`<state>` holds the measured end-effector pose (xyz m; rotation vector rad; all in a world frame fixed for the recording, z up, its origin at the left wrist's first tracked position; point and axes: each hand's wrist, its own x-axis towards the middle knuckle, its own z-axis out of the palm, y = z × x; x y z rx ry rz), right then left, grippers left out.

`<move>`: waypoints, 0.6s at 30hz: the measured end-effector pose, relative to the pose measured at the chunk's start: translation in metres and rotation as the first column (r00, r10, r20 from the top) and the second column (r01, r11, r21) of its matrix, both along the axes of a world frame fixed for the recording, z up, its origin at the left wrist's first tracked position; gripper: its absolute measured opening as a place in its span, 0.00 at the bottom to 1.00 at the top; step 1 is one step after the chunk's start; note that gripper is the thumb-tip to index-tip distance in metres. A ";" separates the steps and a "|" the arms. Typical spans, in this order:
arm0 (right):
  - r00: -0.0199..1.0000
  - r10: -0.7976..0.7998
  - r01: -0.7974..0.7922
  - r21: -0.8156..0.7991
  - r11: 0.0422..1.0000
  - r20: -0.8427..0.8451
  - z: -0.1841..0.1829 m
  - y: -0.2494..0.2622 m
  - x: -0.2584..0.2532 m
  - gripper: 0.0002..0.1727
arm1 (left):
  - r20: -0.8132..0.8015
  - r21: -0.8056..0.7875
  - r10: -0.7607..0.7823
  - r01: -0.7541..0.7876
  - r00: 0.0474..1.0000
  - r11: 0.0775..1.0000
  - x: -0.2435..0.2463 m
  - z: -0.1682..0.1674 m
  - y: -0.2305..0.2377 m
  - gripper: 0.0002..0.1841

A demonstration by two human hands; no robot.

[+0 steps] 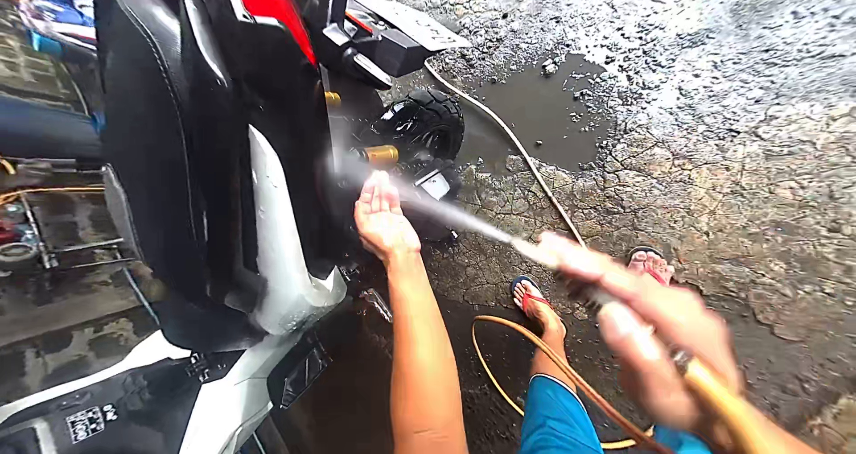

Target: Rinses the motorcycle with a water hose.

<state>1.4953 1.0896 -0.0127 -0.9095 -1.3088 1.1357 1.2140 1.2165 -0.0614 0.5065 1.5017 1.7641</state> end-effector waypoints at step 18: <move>0.952 -0.185 0.141 0.187 0.972 0.246 0.036 -0.030 0.006 0.23 | 0.189 0.033 -0.283 0.282 0.940 0.959 0.022 0.023 0.159 0.27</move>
